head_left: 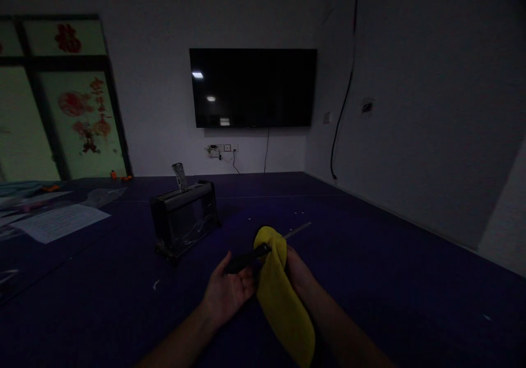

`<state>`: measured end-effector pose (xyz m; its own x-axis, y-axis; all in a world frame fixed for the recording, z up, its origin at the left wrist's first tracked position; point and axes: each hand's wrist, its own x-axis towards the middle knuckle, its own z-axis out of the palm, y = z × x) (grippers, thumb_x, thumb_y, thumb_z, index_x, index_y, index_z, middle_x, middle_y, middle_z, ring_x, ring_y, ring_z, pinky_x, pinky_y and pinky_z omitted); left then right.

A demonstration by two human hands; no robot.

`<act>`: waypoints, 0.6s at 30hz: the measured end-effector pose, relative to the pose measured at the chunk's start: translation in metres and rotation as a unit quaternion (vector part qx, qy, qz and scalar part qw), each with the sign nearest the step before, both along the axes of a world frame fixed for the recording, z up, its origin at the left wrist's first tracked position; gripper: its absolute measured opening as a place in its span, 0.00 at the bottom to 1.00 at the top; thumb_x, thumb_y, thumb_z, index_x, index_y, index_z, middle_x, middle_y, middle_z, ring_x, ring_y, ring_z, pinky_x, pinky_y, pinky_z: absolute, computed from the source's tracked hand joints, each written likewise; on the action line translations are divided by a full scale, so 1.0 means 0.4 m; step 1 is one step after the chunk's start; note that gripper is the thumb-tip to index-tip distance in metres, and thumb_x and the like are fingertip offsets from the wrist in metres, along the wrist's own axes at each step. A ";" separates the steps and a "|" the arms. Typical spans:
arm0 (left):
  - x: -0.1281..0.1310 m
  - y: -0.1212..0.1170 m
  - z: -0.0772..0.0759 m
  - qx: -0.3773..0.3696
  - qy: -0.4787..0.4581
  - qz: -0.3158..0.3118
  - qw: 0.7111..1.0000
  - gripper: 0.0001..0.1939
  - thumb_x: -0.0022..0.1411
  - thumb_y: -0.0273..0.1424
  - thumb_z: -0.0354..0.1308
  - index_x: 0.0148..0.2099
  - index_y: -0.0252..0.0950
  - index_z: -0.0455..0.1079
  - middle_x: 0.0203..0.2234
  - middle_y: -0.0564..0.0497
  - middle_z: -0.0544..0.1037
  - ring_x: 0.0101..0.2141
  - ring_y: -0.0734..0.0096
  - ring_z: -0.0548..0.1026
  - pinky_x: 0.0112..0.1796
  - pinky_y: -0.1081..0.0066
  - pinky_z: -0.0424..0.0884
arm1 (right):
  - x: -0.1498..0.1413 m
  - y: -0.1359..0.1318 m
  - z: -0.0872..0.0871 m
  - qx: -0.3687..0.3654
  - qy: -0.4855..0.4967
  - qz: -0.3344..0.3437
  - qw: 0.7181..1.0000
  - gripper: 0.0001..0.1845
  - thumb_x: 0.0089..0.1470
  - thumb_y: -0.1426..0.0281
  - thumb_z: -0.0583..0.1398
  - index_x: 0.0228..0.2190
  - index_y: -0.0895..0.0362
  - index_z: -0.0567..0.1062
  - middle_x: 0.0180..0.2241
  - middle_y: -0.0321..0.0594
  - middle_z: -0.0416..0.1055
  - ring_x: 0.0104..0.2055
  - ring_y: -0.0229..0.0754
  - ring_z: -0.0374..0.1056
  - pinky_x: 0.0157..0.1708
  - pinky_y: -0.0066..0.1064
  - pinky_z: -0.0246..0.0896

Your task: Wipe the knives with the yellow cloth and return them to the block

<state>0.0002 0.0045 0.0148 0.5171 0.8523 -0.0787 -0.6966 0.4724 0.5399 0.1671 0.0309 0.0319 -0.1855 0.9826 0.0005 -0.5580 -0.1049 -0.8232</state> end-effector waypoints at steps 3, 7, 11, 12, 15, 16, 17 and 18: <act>0.013 0.004 -0.010 0.047 0.107 0.069 0.991 0.11 0.50 0.35 0.62 0.34 0.31 0.72 0.22 0.52 0.72 0.23 0.75 0.69 0.29 0.73 0.62 | -0.008 -0.002 -0.006 -0.024 0.009 0.001 1.000 0.08 0.36 0.66 0.63 0.21 0.58 0.73 0.17 0.35 0.71 0.19 0.39 0.66 0.23 0.30 0.62; 0.032 -0.008 -0.015 0.147 0.247 0.133 0.949 0.21 0.43 0.32 0.68 0.42 0.35 0.73 0.29 0.51 0.75 0.25 0.74 0.70 0.28 0.74 0.62 | -0.018 -0.005 -0.012 -0.031 0.007 0.006 0.999 0.09 0.35 0.66 0.63 0.21 0.59 0.74 0.17 0.36 0.71 0.19 0.41 0.66 0.23 0.32 0.63; 0.039 -0.020 -0.019 0.214 0.289 0.177 0.916 0.23 0.40 0.38 0.69 0.40 0.35 0.73 0.30 0.50 0.76 0.31 0.69 0.72 0.32 0.72 0.64 | -0.024 -0.011 -0.008 -0.013 0.008 -0.007 1.000 0.08 0.31 0.68 0.64 0.20 0.59 0.75 0.18 0.35 0.72 0.20 0.39 0.66 0.24 0.30 0.62; 0.038 -0.022 -0.020 0.217 0.300 0.190 0.909 0.22 0.40 0.41 0.69 0.37 0.35 0.74 0.28 0.50 0.76 0.31 0.68 0.72 0.33 0.72 0.65 | -0.025 -0.013 -0.007 -0.008 0.009 -0.011 1.000 0.08 0.30 0.69 0.64 0.20 0.59 0.75 0.18 0.35 0.72 0.20 0.39 0.66 0.24 0.30 0.62; 0.034 -0.029 -0.014 0.213 0.332 0.234 0.889 0.21 0.41 0.46 0.66 0.33 0.35 0.73 0.28 0.49 0.76 0.32 0.65 0.73 0.34 0.69 0.67 | -0.032 -0.020 -0.003 0.014 0.009 -0.023 1.000 0.10 0.28 0.72 0.65 0.21 0.58 0.76 0.20 0.34 0.74 0.22 0.39 0.68 0.26 0.28 0.63; 0.032 -0.033 -0.008 0.217 0.336 0.251 0.882 0.22 0.42 0.46 0.65 0.35 0.36 0.73 0.31 0.49 0.77 0.34 0.63 0.74 0.35 0.69 0.68 | -0.035 -0.022 -0.002 0.022 0.008 -0.026 0.999 0.10 0.28 0.72 0.65 0.21 0.58 0.77 0.20 0.35 0.74 0.22 0.38 0.68 0.27 0.28 0.63; 0.031 -0.038 0.000 0.222 0.335 0.269 0.875 0.23 0.43 0.46 0.65 0.39 0.37 0.73 0.34 0.49 0.77 0.37 0.62 0.74 0.37 0.68 0.68 | -0.038 -0.025 -0.002 0.029 0.005 -0.028 0.999 0.10 0.28 0.72 0.65 0.21 0.58 0.77 0.21 0.35 0.75 0.23 0.38 0.68 0.27 0.28 0.63; 0.031 -0.043 0.011 0.228 0.333 0.287 0.869 0.24 0.45 0.46 0.64 0.42 0.39 0.72 0.38 0.49 0.77 0.39 0.62 0.74 0.39 0.68 0.69 | -0.041 -0.027 -0.002 0.035 -0.001 -0.027 0.999 0.10 0.28 0.71 0.65 0.22 0.58 0.77 0.21 0.35 0.75 0.23 0.38 0.69 0.27 0.28 0.63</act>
